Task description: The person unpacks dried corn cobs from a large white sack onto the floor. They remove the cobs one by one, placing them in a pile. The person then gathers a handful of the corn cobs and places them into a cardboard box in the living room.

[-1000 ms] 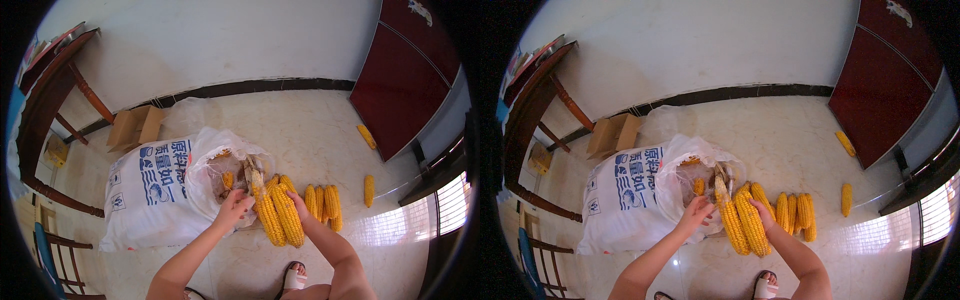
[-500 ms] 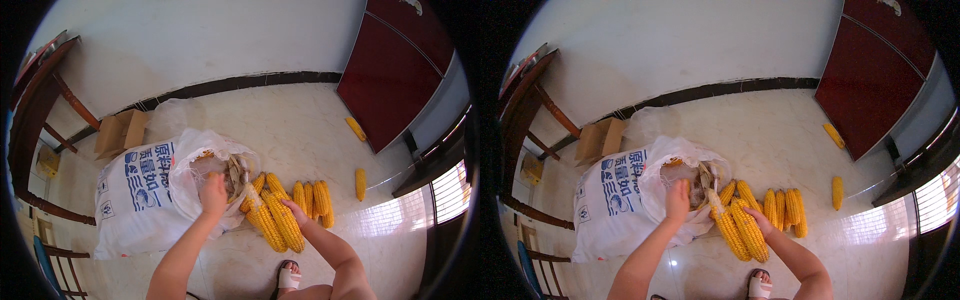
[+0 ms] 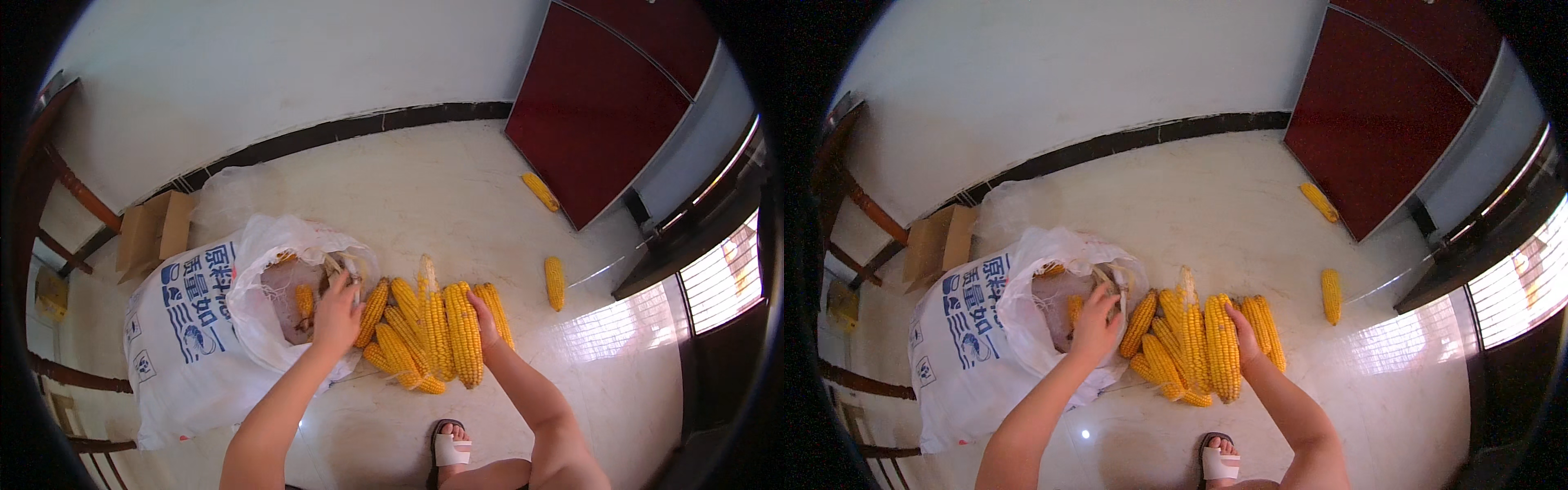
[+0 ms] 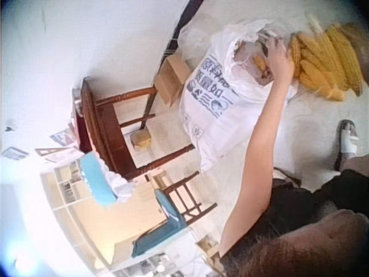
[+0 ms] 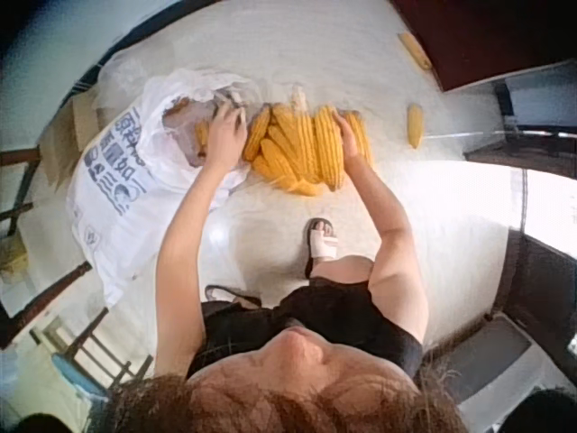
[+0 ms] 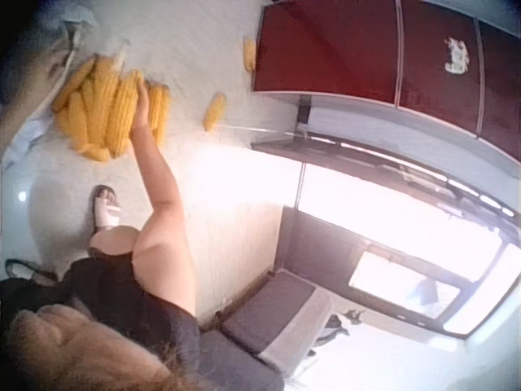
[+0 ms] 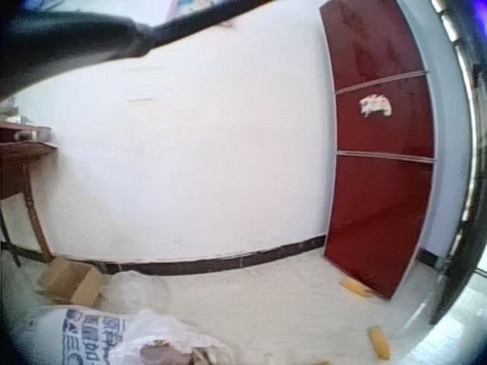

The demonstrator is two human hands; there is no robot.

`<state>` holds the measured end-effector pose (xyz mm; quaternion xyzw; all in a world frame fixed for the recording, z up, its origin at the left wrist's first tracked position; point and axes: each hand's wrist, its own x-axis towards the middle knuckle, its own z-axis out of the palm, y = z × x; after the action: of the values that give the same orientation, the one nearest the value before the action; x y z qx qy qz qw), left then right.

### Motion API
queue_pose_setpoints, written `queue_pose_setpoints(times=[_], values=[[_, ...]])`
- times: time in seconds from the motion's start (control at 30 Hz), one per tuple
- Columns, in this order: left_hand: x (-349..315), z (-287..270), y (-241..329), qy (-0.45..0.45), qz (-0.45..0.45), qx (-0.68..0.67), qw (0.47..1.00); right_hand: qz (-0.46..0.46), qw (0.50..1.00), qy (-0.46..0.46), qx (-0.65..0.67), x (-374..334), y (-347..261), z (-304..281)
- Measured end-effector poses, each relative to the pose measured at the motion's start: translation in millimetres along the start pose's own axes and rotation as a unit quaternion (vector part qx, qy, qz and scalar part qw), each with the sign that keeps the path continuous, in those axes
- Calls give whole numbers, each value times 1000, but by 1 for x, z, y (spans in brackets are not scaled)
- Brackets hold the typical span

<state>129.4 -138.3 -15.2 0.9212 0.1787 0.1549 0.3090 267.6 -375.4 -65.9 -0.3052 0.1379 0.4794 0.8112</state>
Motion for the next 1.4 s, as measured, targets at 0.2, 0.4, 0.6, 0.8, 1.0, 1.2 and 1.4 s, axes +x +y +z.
queue_pose_setpoints(times=[0.2,0.4,0.6,0.8,1.0,1.2,1.4], values=[[-27,71,65,-131,-180,-429,875,18,998,-26,48,-8,5,26],[-42,91,47,-122,-271,-495,816,19,991,25,-132,-5,25,20],[-67,72,27,43,-301,-533,790,-151,918,157,-333,20,-15,-38],[-99,92,-20,53,-397,-547,735,-102,918,121,-363,16,-52,-41],[-107,126,-15,-11,-437,-658,614,46,887,81,-453,45,-9,4],[-107,129,-10,-21,-393,-675,623,88,870,-48,-483,65,15,-2],[-98,123,5,3,-377,-659,651,-53,658,1,-751,31,71,-30]])
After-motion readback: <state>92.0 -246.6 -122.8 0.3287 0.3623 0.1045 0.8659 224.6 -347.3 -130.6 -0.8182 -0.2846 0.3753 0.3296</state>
